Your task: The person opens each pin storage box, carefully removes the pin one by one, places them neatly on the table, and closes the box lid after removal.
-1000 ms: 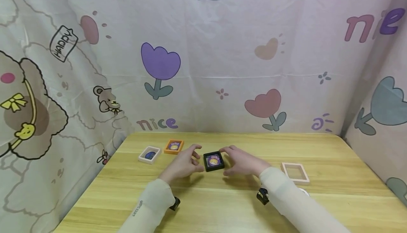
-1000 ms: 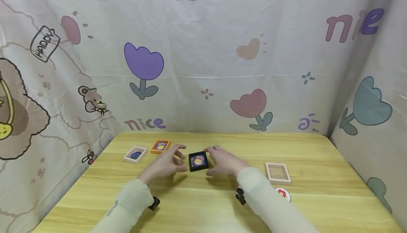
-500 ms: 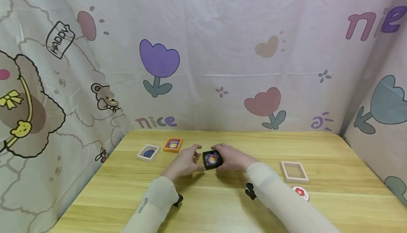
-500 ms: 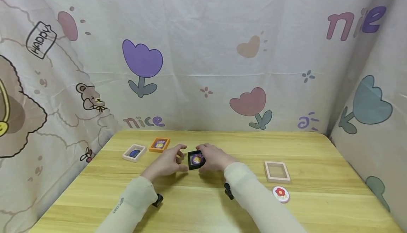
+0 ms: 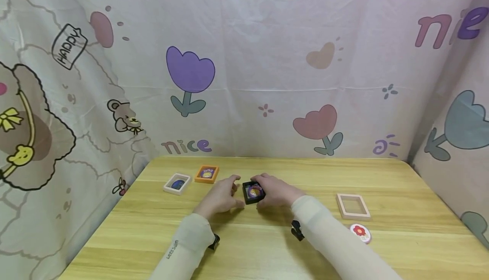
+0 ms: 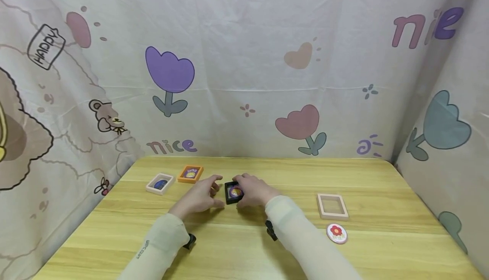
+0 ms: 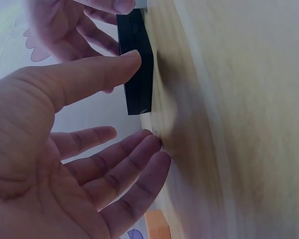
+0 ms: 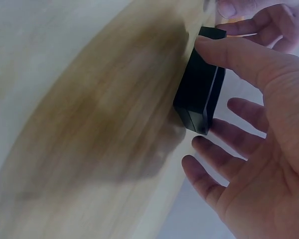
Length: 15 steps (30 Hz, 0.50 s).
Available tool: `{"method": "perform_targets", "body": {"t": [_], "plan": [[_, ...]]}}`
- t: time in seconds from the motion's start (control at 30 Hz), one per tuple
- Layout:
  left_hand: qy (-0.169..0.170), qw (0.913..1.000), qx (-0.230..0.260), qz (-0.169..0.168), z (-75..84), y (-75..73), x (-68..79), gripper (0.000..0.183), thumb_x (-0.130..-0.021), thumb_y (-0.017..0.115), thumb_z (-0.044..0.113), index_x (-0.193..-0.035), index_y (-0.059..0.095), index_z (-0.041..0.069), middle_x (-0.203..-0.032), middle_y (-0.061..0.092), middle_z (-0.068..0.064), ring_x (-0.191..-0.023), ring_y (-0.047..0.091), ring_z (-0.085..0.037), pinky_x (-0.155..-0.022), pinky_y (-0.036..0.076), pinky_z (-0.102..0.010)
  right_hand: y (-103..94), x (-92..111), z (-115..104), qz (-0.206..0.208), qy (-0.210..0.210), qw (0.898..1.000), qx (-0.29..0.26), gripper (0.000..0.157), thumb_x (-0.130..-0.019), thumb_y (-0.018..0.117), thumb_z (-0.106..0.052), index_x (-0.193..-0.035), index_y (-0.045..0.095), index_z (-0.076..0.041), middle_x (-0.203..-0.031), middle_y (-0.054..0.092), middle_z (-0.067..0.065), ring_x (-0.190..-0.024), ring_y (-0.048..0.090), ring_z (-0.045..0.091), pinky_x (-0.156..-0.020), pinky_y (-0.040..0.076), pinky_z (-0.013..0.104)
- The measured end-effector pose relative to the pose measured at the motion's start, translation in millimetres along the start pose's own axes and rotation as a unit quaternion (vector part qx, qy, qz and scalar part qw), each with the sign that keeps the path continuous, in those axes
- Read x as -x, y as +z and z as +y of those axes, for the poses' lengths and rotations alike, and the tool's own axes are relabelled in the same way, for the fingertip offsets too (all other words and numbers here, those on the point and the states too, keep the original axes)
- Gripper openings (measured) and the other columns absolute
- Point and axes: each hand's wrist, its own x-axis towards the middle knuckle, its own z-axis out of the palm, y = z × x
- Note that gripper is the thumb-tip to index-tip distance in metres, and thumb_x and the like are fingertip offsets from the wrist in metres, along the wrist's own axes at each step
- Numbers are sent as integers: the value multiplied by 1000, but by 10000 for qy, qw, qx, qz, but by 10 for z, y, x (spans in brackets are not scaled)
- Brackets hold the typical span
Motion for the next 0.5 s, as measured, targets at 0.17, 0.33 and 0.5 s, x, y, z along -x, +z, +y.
{"method": "perform_targets", "body": {"t": [0.17,0.33,0.5], "plan": [[-20,10000,15,-22,-12,-5,20,88,-80,96,21,-154,51,4,-130,71,-20,-117,70,-33,-109,57,-56,29,-26,-1,96,-59,9999,99,81,-81,92,-10,-151,53,1,-142,61,21,-119,64,31,-110,56,52],[4,10000,0,-33,-27,1,15,88,-80,96,22,-153,52,5,-130,71,-20,-118,70,-33,-108,57,-56,52,-39,14,172,-58,9996,204,77,-83,92,-10,-150,55,0,-138,63,21,-115,64,29,-108,57,50],[52,9999,-102,-14,-39,23,-3,86,-79,96,21,-152,53,5,-129,72,-18,-118,69,-32,-110,56,-56,51,-31,28,160,-42,9996,228,78,-84,93,-15,-151,55,-2,-138,63,19,-116,64,29,-109,57,50]]}}
